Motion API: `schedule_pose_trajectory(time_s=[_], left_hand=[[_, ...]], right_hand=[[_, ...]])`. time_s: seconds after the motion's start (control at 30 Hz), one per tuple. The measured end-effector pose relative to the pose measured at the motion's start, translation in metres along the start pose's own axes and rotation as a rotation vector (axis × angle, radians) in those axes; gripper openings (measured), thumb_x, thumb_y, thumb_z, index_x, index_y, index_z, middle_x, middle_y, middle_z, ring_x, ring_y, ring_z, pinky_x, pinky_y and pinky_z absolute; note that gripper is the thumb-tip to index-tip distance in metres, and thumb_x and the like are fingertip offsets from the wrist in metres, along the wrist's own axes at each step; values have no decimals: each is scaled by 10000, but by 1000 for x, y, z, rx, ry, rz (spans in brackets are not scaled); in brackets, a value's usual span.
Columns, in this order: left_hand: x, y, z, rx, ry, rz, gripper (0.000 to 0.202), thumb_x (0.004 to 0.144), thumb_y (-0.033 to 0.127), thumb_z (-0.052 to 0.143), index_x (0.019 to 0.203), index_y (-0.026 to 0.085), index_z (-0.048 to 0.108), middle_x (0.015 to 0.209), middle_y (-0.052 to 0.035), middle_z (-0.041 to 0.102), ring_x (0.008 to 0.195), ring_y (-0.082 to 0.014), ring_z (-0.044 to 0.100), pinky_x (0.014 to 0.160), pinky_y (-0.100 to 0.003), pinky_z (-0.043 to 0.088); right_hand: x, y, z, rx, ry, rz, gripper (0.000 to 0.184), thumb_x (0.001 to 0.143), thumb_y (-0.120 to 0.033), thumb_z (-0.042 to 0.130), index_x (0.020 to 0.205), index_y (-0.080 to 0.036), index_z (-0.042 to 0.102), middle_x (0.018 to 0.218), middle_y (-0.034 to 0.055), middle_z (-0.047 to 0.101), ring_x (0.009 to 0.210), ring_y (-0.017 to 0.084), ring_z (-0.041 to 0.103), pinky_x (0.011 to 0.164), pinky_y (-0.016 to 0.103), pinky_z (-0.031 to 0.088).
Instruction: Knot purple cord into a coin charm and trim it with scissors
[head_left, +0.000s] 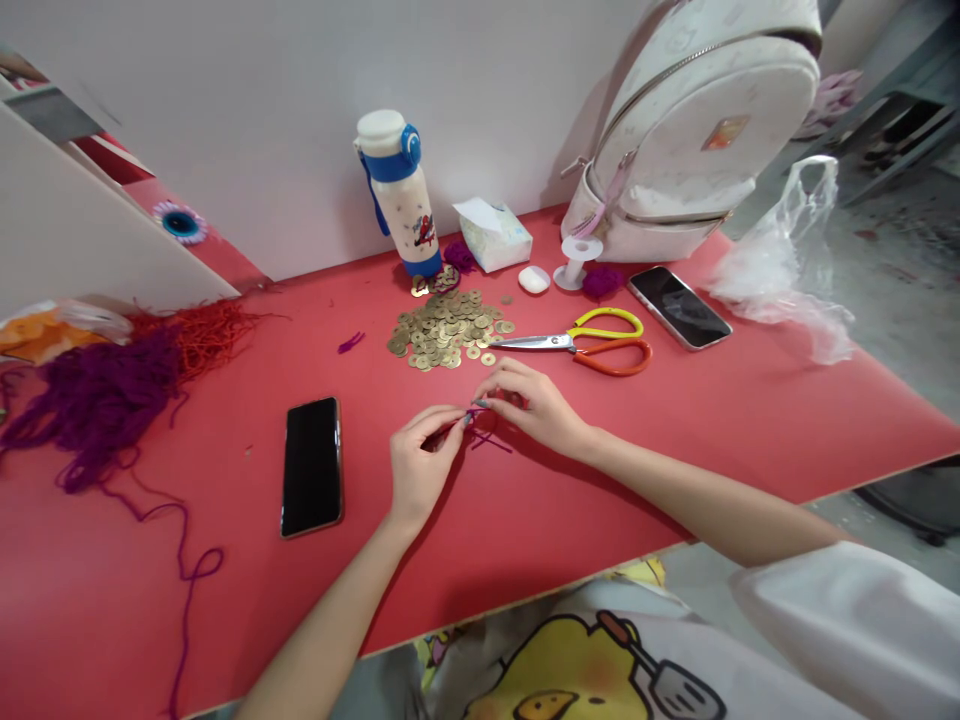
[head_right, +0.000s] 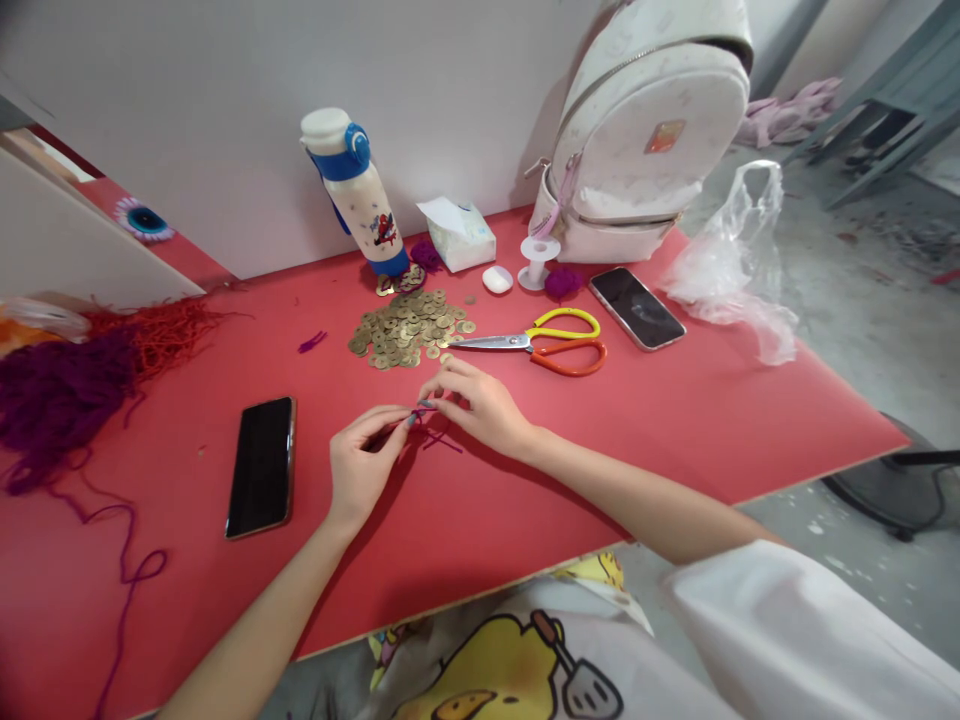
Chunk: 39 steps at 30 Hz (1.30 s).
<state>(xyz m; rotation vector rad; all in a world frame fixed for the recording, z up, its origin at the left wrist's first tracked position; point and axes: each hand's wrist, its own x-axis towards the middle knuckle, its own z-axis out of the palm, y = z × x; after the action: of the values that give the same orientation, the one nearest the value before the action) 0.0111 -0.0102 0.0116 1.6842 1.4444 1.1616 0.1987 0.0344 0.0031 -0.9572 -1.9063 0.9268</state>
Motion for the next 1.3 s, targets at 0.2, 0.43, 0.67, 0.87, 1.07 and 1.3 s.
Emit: schedule_pose_trajectory(time_s=[0.2, 0.43, 0.67, 0.87, 1.07, 1.3], left_hand=[[0, 0, 0, -6, -10, 14, 109, 843, 207, 651, 822, 184, 755, 865, -61, 758, 793, -181, 704, 726, -273, 569], [0, 0, -3, -35, -57, 14, 109, 837, 201, 658, 793, 189, 758, 847, -58, 759, 777, -180, 707, 730, -273, 576], [5, -4, -4, -89, -115, 14, 125, 837, 199, 648, 800, 191, 767, 852, -66, 766, 795, -188, 713, 761, -292, 580], [6, 1, -3, -121, -106, 8, 114, 834, 224, 661, 810, 188, 766, 856, -73, 766, 787, -187, 713, 727, -278, 580], [7, -5, -4, -134, -74, -45, 130, 835, 267, 667, 838, 189, 770, 897, -79, 767, 805, -200, 716, 725, -295, 592], [6, -10, -4, -170, -88, -80, 132, 838, 287, 678, 861, 201, 775, 918, -79, 765, 813, -201, 716, 695, -290, 590]], right_hand=[[1, 4, 3, 118, -17, -1, 56, 864, -247, 693, 888, -214, 731, 865, 20, 556, 737, 138, 525, 672, 271, 465], [1, 2, 2, 175, -36, 8, 82, 827, -264, 744, 810, -190, 715, 838, 13, 544, 746, 138, 525, 701, 277, 462], [4, 0, 0, 232, -74, 123, 214, 798, -359, 764, 735, -172, 682, 783, 2, 534, 682, 122, 484, 618, 258, 399], [6, 0, -1, 417, -127, 251, 238, 795, -373, 742, 772, -167, 624, 757, -11, 543, 625, 99, 493, 579, 243, 413], [6, -3, 0, 548, -132, 372, 275, 892, -461, 595, 910, -194, 531, 768, -31, 520, 550, 74, 440, 443, 193, 371], [3, -6, 1, 604, -288, 322, 305, 871, -464, 652, 918, -171, 580, 656, -41, 539, 519, 80, 456, 488, 218, 376]])
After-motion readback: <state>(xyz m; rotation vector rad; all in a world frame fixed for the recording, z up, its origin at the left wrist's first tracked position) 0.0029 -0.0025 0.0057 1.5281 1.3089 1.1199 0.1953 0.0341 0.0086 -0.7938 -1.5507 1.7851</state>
